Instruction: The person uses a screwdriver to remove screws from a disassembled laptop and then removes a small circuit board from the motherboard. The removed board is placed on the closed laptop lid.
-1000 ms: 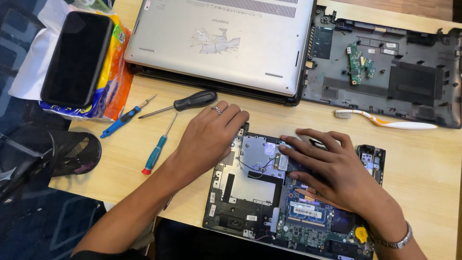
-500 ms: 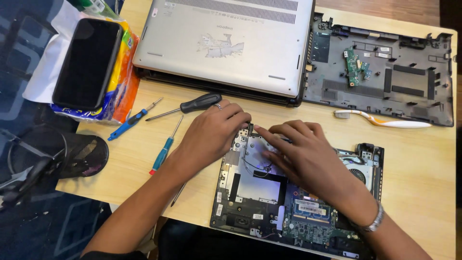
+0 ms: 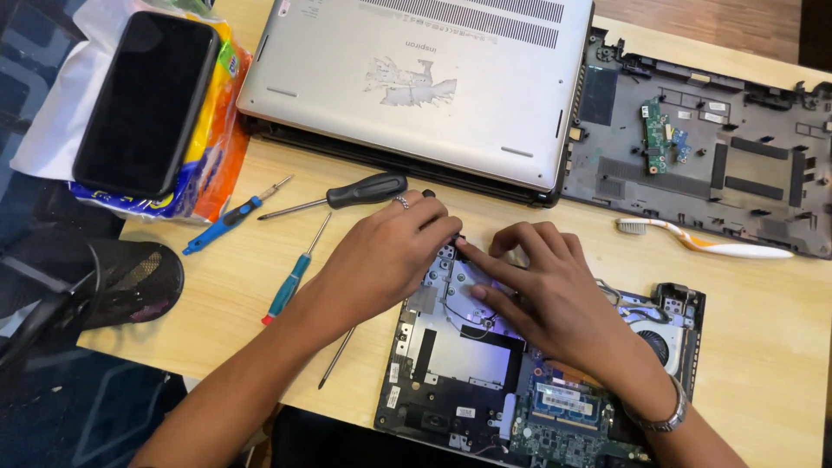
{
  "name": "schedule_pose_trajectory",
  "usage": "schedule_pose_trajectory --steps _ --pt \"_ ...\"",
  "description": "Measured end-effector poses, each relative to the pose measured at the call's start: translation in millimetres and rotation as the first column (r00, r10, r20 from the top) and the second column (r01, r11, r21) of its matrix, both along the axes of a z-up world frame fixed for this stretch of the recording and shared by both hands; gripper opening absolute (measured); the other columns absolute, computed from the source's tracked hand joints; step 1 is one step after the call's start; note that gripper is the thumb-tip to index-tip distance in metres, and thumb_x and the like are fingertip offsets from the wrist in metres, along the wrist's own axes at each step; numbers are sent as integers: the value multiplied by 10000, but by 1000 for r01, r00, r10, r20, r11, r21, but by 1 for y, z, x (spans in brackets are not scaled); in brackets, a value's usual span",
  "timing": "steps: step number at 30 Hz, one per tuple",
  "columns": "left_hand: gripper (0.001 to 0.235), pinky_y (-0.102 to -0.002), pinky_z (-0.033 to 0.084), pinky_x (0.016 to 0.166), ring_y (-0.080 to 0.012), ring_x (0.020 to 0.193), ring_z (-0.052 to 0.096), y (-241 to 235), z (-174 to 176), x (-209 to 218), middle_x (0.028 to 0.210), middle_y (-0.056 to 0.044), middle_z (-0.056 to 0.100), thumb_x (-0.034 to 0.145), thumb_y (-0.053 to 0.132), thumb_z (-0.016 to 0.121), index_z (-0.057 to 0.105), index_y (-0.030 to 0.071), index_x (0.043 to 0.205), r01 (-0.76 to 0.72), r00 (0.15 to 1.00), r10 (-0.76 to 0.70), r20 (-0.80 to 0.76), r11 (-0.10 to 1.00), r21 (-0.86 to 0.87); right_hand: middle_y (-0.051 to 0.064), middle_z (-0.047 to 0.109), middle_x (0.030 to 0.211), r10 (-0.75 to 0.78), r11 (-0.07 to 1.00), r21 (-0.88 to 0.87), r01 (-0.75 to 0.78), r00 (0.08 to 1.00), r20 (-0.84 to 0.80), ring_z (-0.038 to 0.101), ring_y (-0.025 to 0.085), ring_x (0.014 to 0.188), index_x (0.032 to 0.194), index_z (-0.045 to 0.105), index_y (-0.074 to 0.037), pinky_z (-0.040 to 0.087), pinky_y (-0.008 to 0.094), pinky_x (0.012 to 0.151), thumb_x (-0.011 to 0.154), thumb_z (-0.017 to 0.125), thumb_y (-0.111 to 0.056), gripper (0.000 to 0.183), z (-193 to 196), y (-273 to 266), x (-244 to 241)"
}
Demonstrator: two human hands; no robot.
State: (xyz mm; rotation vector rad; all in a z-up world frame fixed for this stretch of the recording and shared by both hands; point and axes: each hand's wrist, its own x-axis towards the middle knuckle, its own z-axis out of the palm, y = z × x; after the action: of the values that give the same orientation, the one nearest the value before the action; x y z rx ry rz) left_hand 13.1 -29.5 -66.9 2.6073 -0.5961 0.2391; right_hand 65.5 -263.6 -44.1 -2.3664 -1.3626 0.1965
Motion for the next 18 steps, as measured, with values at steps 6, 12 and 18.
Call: schedule_pose_trajectory --steps 6,12,18 --pt "255 -448 470 706 -335 934 544 -4 4 0 997 -137 571 800 -110 568 574 27 1016 -3 1000 3 11 1000 7 57 574 1141 -18 998 54 29 980 -197 511 250 1128 1435 624 -207 376 428 975 990 579 -388 483 -3 -3 7" --pt "364 -441 473 738 -333 950 531 -5 5 2 1006 -134 552 757 -143 580 569 34 1075 33 999 -34 4 995 91 62 564 1116 -2 999 52 2 1000 -1 514 280 1001 1405 631 -198 400 429 796 993 590 -393 458 -7 0 3" --pt "83 -447 475 692 -330 899 558 -6 -2 4 958 -138 555 907 -13 625 588 18 975 -1 995 4 103 999 -35 78 573 1105 9 999 30 -18 956 295 518 297 939 1349 630 -176 423 421 666 994 643 -410 426 -11 2 -2"
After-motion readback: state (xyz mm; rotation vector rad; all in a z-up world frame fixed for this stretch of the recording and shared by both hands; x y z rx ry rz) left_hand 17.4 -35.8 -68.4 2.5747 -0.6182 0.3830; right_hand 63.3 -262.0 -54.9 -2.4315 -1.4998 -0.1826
